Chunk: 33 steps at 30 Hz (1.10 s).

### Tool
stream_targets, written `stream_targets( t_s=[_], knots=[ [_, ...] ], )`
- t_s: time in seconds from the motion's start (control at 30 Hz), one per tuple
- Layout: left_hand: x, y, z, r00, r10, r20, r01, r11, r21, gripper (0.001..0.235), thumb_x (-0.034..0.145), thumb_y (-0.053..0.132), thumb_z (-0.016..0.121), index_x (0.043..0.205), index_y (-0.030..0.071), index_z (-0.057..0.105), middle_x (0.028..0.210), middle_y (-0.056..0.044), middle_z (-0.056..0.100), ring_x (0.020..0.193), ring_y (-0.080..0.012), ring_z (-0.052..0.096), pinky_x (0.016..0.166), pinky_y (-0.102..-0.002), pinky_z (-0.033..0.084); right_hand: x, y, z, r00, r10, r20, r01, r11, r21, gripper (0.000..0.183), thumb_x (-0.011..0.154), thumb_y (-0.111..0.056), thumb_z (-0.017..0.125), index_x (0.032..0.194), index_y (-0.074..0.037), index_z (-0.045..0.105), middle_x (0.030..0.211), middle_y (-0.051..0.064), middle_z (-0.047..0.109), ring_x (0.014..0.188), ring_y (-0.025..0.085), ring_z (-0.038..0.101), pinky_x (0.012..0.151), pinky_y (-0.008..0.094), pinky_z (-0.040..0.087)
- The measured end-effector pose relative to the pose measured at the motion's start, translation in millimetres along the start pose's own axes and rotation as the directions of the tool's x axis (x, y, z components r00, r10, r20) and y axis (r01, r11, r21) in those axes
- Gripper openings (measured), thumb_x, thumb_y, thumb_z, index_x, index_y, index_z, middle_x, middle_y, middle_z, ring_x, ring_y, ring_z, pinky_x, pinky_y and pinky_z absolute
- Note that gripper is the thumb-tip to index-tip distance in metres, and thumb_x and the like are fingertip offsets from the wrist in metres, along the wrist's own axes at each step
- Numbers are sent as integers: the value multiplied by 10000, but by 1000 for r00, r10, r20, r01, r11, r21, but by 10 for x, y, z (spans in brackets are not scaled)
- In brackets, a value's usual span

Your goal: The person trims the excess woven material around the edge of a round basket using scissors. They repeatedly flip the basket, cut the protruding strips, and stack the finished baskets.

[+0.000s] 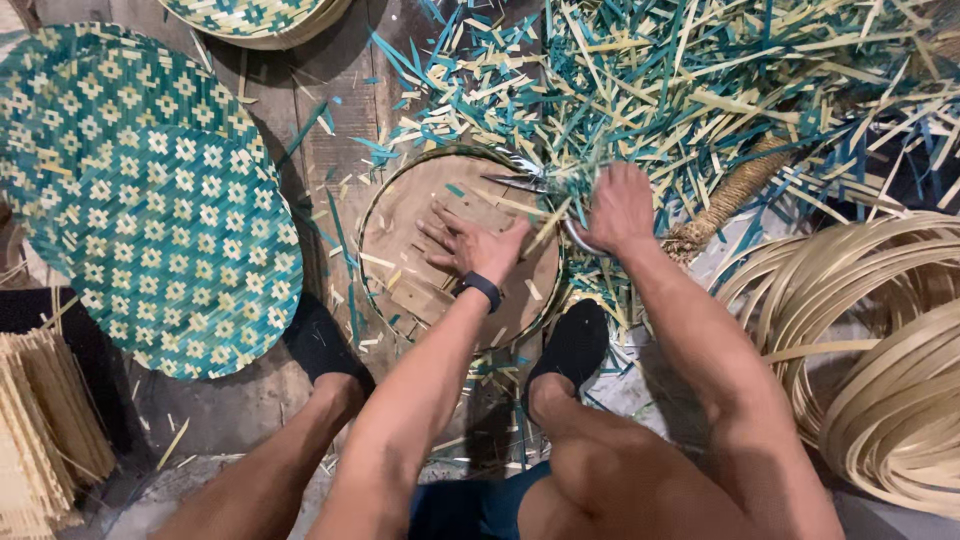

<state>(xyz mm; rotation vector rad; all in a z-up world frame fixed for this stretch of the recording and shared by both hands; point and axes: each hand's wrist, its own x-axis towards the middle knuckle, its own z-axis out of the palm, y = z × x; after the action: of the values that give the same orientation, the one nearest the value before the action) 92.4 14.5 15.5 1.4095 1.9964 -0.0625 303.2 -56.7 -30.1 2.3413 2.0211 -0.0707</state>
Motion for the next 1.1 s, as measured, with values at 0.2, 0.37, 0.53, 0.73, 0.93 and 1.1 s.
stream_targets(
  t_s=[0.2, 0.37, 0.53, 0.73, 0.93, 1.1],
  knots=[
    [-75, -138, -19, 986, 156, 67, -159, 986, 44, 1531, 557, 695, 860, 1578, -32, -19, 1654, -346, 44, 1566, -421, -108, 1180, -691, -68, -327, 265, 135, 996, 18, 88, -38, 974, 225, 363, 848, -388, 689, 1011, -69, 753, 924, 157, 682, 837, 302, 672, 737, 459, 556],
    [-127, -129, -81, 968, 234, 91, -239, 969, 61, 1532, 551, 677, 861, 1581, -49, -9, 1648, -350, 58, 1564, -420, -100, 1174, -694, -101, -320, 141, 16, 998, 40, -52, -31, 986, 164, 541, 741, -528, 768, 903, -13, 722, 845, 184, 666, 808, 334, 652, 688, 474, 552],
    [-131, -116, -143, 964, 230, 135, -241, 968, 75, 1504, 569, 647, 845, 1597, -46, -8, 1647, -338, 92, 1570, -435, -80, 1177, -717, -78, -54, -48, 83, 997, -4, -74, 10, 997, 73, 558, 674, -520, 773, 848, 4, 689, 868, 167, 666, 847, 318, 653, 727, 438, 574],
    [-179, -232, -266, 870, 405, 282, -458, 876, 154, 1491, 559, 624, 842, 1588, -38, -11, 1668, -326, 32, 1562, -415, -73, 1188, -690, -33, -423, 297, 173, 975, 77, 207, -104, 987, 126, 397, 829, -392, 717, 1017, -42, 727, 900, 140, 657, 839, 288, 664, 674, 442, 549],
    [-190, -210, -298, 860, 388, 331, -467, 861, 203, 1486, 569, 627, 830, 1577, -47, -28, 1680, -268, 42, 1578, -413, -88, 1193, -703, -42, -244, 110, 118, 989, 90, 119, -91, 996, 4, 611, 817, -520, 753, 1094, 18, 672, 1079, 156, 609, 1034, 295, 563, 936, 410, 469],
    [-201, -252, -277, 855, 404, 325, -477, 859, 185, 1504, 551, 637, 838, 1585, -35, -23, 1666, -321, 21, 1566, -419, -83, 1191, -692, -27, -352, 146, -157, 975, 101, 199, -114, 992, 52, 722, 759, -590, 744, 1123, 27, 656, 1088, 172, 572, 1045, 300, 521, 923, 411, 430]
  ],
)
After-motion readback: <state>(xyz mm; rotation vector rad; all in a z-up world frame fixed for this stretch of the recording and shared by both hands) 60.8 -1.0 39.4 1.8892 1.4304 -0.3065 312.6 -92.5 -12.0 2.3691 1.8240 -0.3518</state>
